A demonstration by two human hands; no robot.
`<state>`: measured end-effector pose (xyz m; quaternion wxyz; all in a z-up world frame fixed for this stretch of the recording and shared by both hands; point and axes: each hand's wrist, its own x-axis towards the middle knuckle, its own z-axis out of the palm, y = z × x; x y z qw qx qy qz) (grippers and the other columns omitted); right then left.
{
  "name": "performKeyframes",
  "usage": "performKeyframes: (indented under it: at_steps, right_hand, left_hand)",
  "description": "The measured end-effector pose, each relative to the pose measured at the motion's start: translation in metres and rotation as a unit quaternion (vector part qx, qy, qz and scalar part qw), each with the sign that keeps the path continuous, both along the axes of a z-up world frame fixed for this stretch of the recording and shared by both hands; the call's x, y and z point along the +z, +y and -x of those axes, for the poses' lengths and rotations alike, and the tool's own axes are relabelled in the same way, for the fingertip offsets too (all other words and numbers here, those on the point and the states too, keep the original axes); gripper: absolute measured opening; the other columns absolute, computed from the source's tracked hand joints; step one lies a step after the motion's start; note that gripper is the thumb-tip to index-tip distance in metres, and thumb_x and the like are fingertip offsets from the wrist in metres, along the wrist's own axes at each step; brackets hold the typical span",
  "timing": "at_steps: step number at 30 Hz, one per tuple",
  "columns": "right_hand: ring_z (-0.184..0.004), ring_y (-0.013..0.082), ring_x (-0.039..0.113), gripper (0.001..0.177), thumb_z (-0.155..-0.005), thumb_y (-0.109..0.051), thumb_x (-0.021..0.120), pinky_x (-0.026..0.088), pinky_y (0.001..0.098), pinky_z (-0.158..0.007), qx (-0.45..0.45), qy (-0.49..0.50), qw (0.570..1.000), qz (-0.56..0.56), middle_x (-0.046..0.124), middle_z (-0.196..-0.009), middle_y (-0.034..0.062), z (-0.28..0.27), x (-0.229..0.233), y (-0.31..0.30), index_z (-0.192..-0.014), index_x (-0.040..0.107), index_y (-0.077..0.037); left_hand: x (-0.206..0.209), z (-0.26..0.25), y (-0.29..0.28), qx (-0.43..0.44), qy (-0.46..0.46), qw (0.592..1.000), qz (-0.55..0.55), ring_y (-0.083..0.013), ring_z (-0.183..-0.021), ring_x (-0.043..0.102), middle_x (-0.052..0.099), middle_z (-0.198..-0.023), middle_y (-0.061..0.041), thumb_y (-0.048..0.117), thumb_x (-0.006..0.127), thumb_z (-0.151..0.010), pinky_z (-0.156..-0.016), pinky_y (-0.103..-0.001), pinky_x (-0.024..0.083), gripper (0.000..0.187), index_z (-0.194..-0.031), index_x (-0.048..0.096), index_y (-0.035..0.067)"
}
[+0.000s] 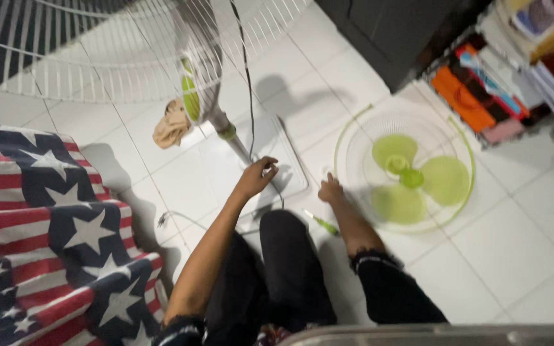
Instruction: The person assembles a standing fan by attaching the motor housing to the stand, securing it with a screwdriver, and then mounting the front grill and fan blades.
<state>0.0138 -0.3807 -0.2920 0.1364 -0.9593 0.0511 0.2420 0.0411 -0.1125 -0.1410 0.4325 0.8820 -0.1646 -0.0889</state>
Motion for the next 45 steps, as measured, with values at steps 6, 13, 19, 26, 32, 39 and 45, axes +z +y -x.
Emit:
performKeyframes:
  at_steps: [6, 13, 19, 26, 32, 39, 45]
  right_hand:
    - [-0.151, 0.0405, 0.025, 0.058, -0.092, -0.024, 0.05, 0.025, 0.0584, -0.12, -0.024, 0.073, 0.997, -0.009, 0.01, -0.171, 0.0117, -0.017, -0.008, 0.008, -0.15, 0.046, -0.012]
    - [-0.152, 0.0376, 0.021, 0.054, -0.092, -0.025, 0.054, 0.03, 0.0533, -0.116, -0.013, 0.102, 0.995, 0.015, 0.019, -0.166, 0.0144, -0.021, 0.001, 0.021, -0.145, 0.052, -0.012]
    - [-0.128, 0.0313, 0.058, 0.042, -0.097, -0.032, 0.06, 0.043, 0.044, -0.115, -0.112, 0.02, 0.861, -0.496, 0.062, -0.138, 0.0156, -0.006, 0.052, 0.038, -0.128, 0.069, -0.006]
    - [-0.118, 0.0377, 0.064, 0.047, -0.105, -0.031, 0.046, 0.042, 0.0472, -0.112, -0.115, 0.16, 0.454, -0.869, 0.067, -0.118, 0.0268, 0.023, 0.178, 0.036, -0.118, 0.067, 0.009]
    - [-0.122, 0.0307, 0.059, 0.043, -0.112, -0.026, 0.043, 0.042, 0.0445, -0.11, -0.025, 0.076, 0.421, -0.904, 0.062, -0.123, 0.0172, 0.037, 0.254, 0.046, -0.103, 0.066, 0.009]
    - [-0.108, 0.0236, 0.065, 0.021, -0.11, -0.019, 0.058, 0.051, 0.039, -0.102, -0.01, 0.038, 0.471, -0.881, 0.065, -0.119, 0.0173, 0.074, 0.294, 0.06, -0.1, 0.061, 0.0]
    - [-0.095, 0.0183, 0.069, 0.022, -0.102, -0.014, 0.062, 0.058, 0.0336, -0.086, -0.068, -0.067, 0.585, -0.806, 0.067, -0.117, 0.0156, 0.1, 0.32, 0.068, -0.118, 0.056, -0.001]
  left_hand:
    - [-0.003, -0.004, 0.024, 0.002, 0.046, 0.999, 0.021, -0.0253, -0.099, 0.072, 0.074, -0.103, -0.013, 0.025, 0.062, -0.1, -0.087, -0.037, 0.054, 0.032, -0.124, 0.065, 0.005]
    - [-0.012, -0.01, 0.058, 0.034, 0.047, 0.996, 0.064, -0.0222, -0.102, 0.071, 0.074, -0.11, -0.009, 0.021, 0.062, -0.101, -0.09, -0.037, 0.055, 0.028, -0.124, 0.064, 0.005]
    - [0.005, 0.007, 0.038, 0.017, 0.056, 0.993, 0.106, -0.0235, -0.108, 0.07, 0.073, -0.115, -0.012, 0.017, 0.073, -0.094, -0.097, -0.039, 0.055, 0.043, -0.133, 0.059, 0.007]
    - [0.113, 0.048, 0.014, -0.023, -0.033, 0.982, 0.185, -0.0293, -0.131, 0.055, 0.051, -0.146, -0.015, 0.021, 0.087, -0.079, -0.101, -0.043, 0.049, 0.083, -0.148, 0.044, 0.006]
    - [0.196, 0.095, 0.002, 0.034, -0.128, 0.978, 0.162, -0.0257, -0.12, 0.066, 0.069, -0.129, -0.008, 0.026, 0.088, -0.081, -0.102, -0.04, 0.053, 0.066, -0.14, 0.062, 0.012]
    - [0.228, 0.133, -0.007, 0.084, -0.229, 0.956, 0.162, -0.0258, -0.111, 0.064, 0.065, -0.119, -0.009, 0.021, 0.09, -0.074, -0.097, -0.038, 0.052, 0.068, -0.137, 0.065, 0.012]
    - [0.23, 0.155, -0.012, 0.111, -0.225, 0.956, 0.155, -0.0241, -0.11, 0.064, 0.066, -0.12, -0.009, 0.016, 0.09, -0.078, -0.1, -0.037, 0.051, 0.083, -0.15, 0.049, 0.009]
